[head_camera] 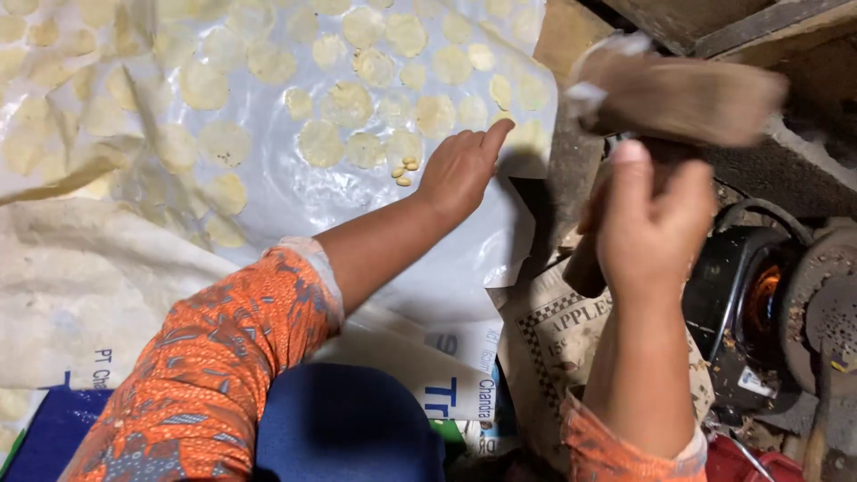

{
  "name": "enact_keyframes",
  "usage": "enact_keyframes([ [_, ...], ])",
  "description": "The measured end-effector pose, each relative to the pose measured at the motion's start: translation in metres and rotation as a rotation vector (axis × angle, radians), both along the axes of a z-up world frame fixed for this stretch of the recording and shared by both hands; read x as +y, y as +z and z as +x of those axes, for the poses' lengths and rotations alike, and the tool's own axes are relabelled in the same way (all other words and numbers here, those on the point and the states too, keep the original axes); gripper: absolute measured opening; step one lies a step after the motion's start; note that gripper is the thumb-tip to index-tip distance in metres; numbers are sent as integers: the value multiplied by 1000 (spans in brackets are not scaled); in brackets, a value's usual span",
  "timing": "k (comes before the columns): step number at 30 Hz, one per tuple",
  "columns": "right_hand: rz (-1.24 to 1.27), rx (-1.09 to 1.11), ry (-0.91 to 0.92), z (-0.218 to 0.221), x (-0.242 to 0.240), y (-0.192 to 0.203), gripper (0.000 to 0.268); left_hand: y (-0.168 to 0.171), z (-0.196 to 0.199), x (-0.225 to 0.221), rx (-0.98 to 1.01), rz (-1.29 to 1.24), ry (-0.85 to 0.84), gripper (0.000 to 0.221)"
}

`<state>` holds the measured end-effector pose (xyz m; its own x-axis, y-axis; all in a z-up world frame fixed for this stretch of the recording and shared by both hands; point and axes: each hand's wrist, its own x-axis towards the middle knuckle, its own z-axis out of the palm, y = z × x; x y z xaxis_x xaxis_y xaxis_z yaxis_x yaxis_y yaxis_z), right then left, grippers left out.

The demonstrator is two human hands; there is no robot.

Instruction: Cracking nuts with a stone, sorting kernels, and flattening them with a wooden mallet.

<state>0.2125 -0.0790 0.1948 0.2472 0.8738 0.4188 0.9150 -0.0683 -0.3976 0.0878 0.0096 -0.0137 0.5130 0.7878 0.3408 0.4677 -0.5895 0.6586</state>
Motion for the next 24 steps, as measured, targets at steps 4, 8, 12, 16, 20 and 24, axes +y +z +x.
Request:
enact_keyframes([
  [4,245,159,239,-30,7,-7,17,24,-4,11,-66,-157,25,63],
  [8,-128,237,-163,-23,1,-125,42,26,-57,-2,40,17,22,52],
  [12,-642,115,-287,-4,-4,-149,74,13,-109,-19,-38,96,89,22],
  [16,-534,164,-220,-6,12,-101,54,15,-113,-12,19,183,96,16],
  [20,-394,146,-186,1,7,-43,39,2,-87,-3,83,285,128,15],
  [24,-44,-29,-128,46,-14,0,46,-9,-48,5,12,359,108,17],
])
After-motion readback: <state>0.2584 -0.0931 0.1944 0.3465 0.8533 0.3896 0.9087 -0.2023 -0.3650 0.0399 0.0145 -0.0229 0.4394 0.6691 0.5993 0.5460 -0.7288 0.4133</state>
